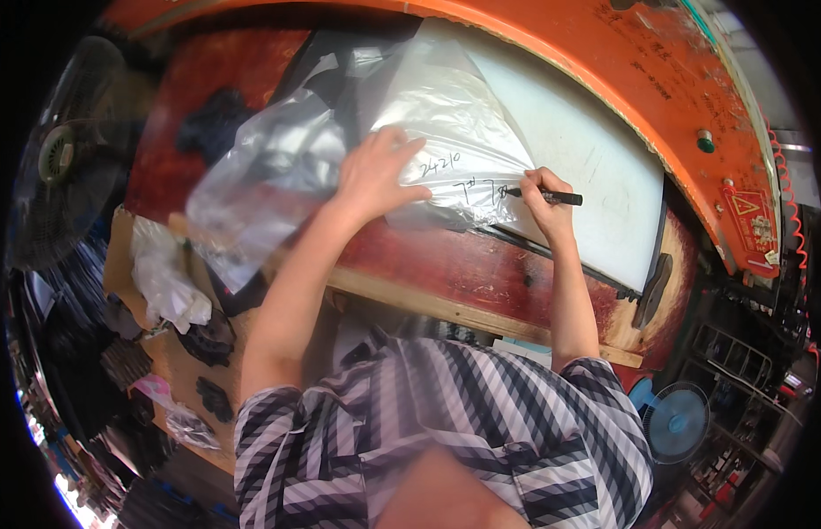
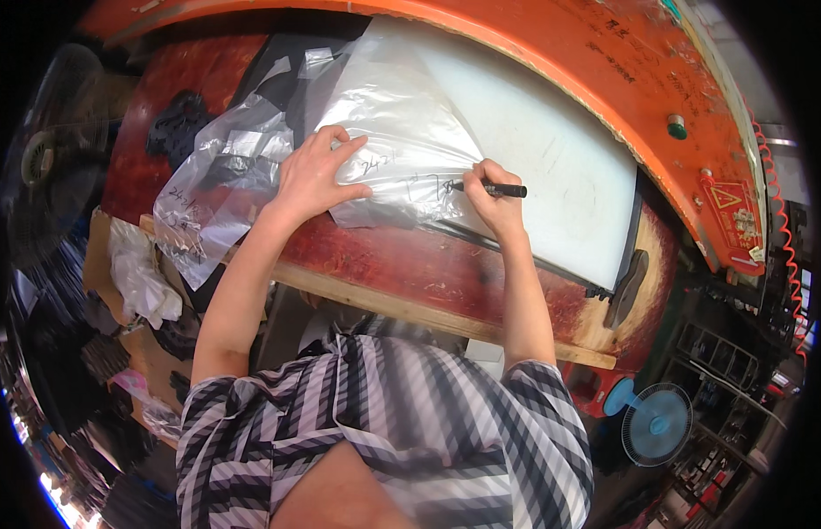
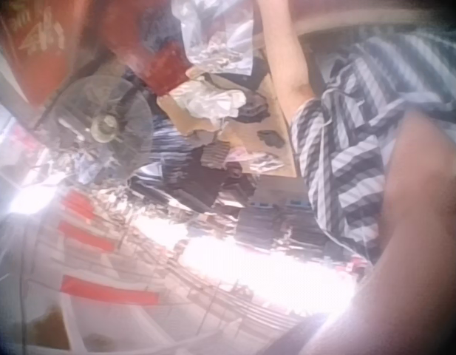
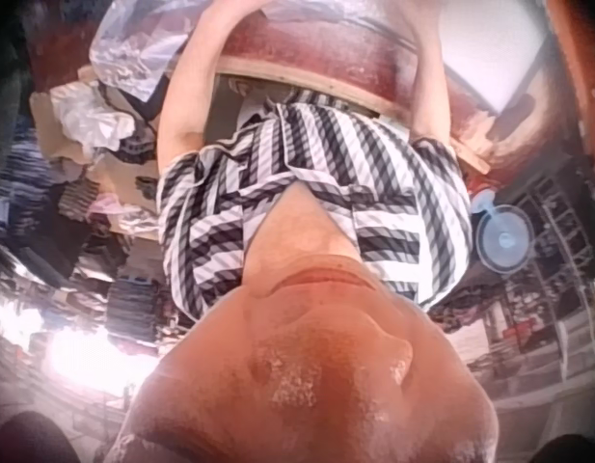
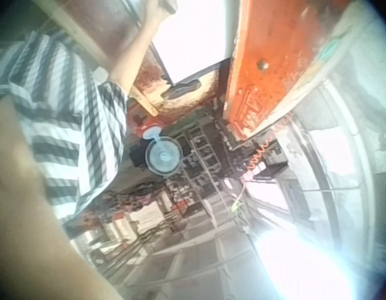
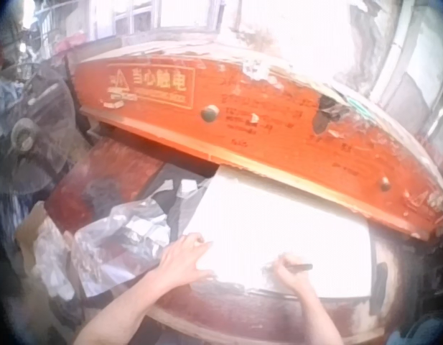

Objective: The person removes black rubber parts from a plastic sheet, places them into clear plastic bags, and writes on the bags with a black marker. They then place the filled bags on a table and write on a yellow notepad.

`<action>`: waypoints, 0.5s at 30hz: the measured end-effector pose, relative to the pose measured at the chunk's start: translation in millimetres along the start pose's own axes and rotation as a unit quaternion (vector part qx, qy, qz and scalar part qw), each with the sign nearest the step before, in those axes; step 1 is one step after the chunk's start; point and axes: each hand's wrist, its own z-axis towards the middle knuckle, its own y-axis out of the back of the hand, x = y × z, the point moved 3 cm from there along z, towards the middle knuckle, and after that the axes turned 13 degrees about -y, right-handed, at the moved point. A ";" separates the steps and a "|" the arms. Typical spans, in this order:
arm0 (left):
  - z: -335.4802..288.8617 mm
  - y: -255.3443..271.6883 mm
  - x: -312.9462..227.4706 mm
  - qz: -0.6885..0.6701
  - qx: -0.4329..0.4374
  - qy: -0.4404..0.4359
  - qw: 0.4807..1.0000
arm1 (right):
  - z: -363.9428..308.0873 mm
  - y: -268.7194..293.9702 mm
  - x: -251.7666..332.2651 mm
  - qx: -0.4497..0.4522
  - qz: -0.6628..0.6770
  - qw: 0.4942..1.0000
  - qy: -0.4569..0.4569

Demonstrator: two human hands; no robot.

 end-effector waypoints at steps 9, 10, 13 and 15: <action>-16.4 -19.7 12.4 -0.030 -0.082 -0.009 0.996 | -2.5 24.5 -0.4 -0.146 0.282 0.948 -0.013; -21.2 -18.5 10.4 0.005 -0.107 -0.022 0.994 | -1.1 24.1 2.2 -0.157 0.306 0.937 -0.051; -46.0 -0.3 4.7 0.014 -0.186 0.010 0.982 | 1.4 1.3 29.7 -0.041 0.397 0.914 -0.068; -74.2 32.9 -5.6 0.026 -0.297 0.015 0.954 | -2.7 -18.7 60.7 0.000 0.425 0.903 -0.059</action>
